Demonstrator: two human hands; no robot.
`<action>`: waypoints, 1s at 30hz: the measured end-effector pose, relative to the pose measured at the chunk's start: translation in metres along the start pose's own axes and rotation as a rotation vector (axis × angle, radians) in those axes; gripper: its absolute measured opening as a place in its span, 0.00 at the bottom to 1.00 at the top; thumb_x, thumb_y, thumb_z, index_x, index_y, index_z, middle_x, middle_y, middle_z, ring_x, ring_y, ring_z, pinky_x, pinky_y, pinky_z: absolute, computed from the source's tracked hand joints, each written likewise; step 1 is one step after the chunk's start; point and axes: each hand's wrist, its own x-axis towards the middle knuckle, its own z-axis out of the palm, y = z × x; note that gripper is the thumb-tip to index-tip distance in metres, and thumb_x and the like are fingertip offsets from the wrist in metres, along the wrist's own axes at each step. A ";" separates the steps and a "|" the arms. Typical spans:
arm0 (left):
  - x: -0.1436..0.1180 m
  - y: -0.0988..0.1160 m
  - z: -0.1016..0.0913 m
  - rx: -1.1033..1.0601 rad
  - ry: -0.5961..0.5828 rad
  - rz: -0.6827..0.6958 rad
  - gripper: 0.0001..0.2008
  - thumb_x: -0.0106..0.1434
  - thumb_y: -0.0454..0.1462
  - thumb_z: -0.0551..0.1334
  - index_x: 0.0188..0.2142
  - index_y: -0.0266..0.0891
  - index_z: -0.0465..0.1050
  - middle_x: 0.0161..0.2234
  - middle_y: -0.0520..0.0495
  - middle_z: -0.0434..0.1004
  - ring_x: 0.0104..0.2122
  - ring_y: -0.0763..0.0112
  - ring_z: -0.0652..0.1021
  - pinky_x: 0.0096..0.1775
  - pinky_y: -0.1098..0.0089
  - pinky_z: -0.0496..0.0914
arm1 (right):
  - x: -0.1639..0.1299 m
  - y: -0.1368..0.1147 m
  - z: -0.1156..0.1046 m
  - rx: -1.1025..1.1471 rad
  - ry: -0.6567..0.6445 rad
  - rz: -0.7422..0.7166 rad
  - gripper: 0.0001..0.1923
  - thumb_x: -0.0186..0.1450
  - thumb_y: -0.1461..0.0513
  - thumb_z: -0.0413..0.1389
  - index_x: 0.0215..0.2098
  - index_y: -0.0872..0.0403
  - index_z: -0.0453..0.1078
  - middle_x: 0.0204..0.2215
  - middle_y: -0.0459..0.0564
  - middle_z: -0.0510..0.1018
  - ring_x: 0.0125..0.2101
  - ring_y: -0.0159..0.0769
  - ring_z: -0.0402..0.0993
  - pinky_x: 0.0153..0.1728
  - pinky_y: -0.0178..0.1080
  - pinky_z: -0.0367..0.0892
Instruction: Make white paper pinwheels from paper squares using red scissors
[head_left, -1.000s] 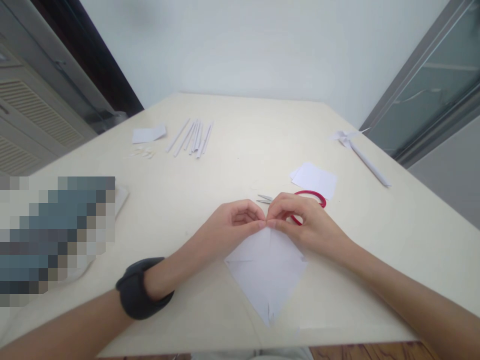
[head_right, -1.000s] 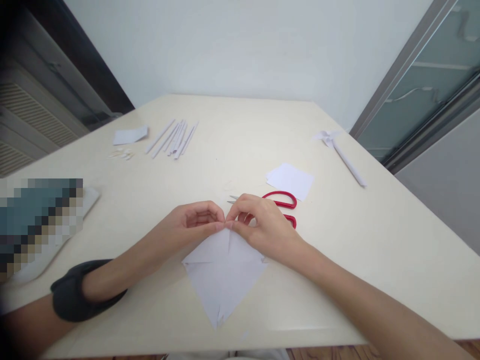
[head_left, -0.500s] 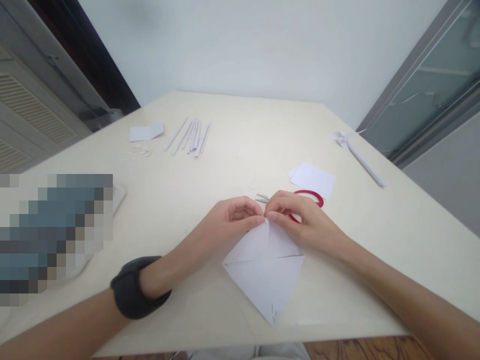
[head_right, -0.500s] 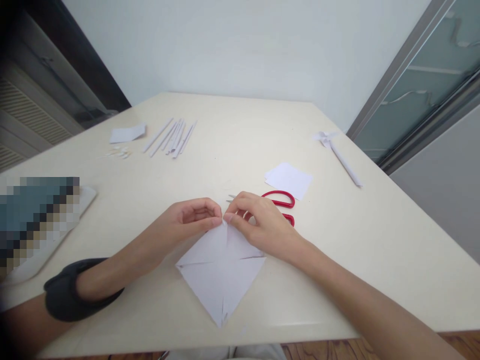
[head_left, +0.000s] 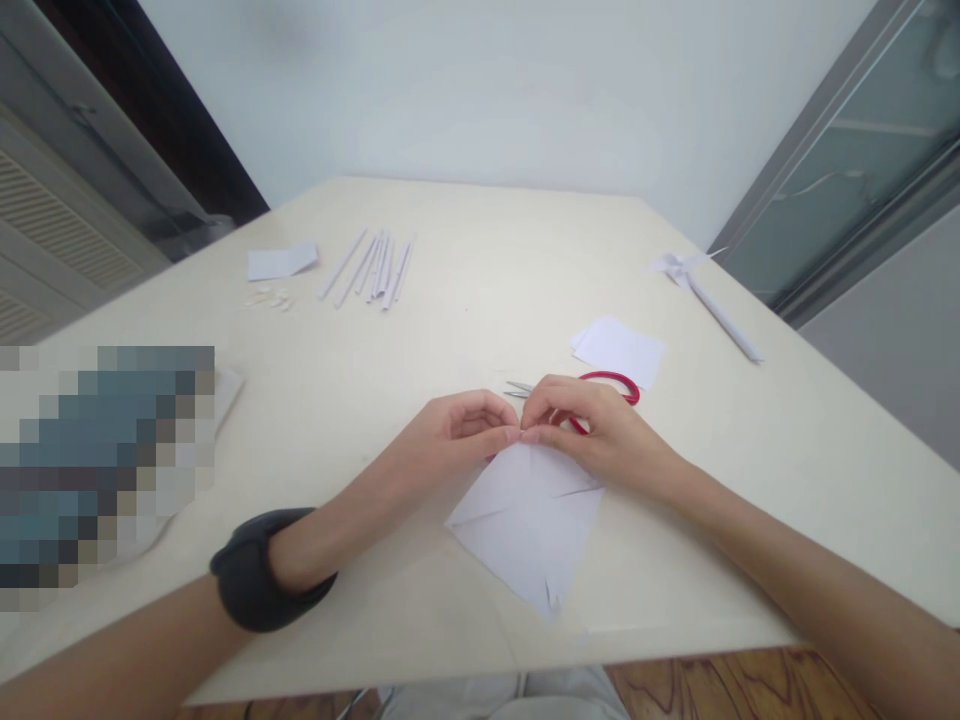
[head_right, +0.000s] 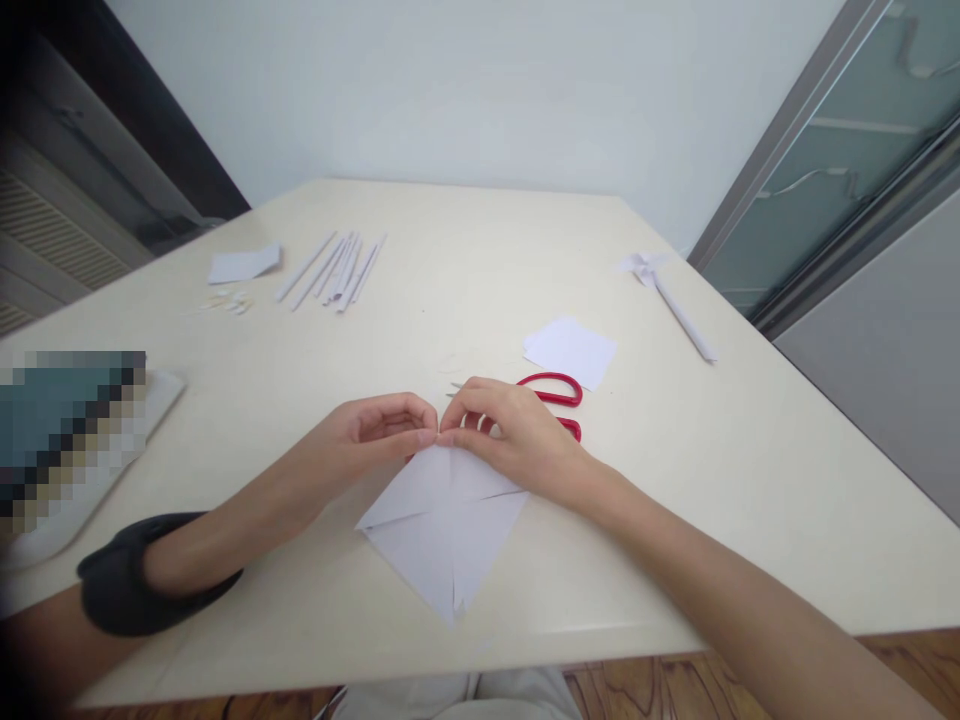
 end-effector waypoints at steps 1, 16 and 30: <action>0.000 0.000 0.000 0.003 0.010 -0.010 0.05 0.58 0.38 0.60 0.28 0.38 0.69 0.27 0.53 0.70 0.28 0.73 0.71 0.28 0.75 0.63 | 0.000 0.000 -0.001 0.009 -0.013 -0.007 0.04 0.63 0.61 0.54 0.31 0.53 0.69 0.34 0.46 0.72 0.31 0.29 0.69 0.33 0.34 0.66; -0.001 0.001 -0.001 0.003 0.033 -0.030 0.07 0.59 0.40 0.59 0.29 0.39 0.69 0.27 0.54 0.71 0.26 0.75 0.71 0.25 0.76 0.62 | -0.004 -0.005 -0.001 -0.129 0.049 -0.086 0.04 0.63 0.61 0.55 0.31 0.54 0.69 0.31 0.44 0.72 0.28 0.26 0.68 0.31 0.32 0.63; 0.002 -0.012 -0.006 0.238 0.001 0.151 0.10 0.62 0.42 0.57 0.28 0.39 0.67 0.26 0.53 0.70 0.28 0.72 0.70 0.29 0.73 0.62 | -0.005 -0.004 0.007 -0.365 0.000 -0.143 0.08 0.66 0.60 0.49 0.33 0.56 0.65 0.29 0.46 0.69 0.29 0.28 0.65 0.29 0.32 0.59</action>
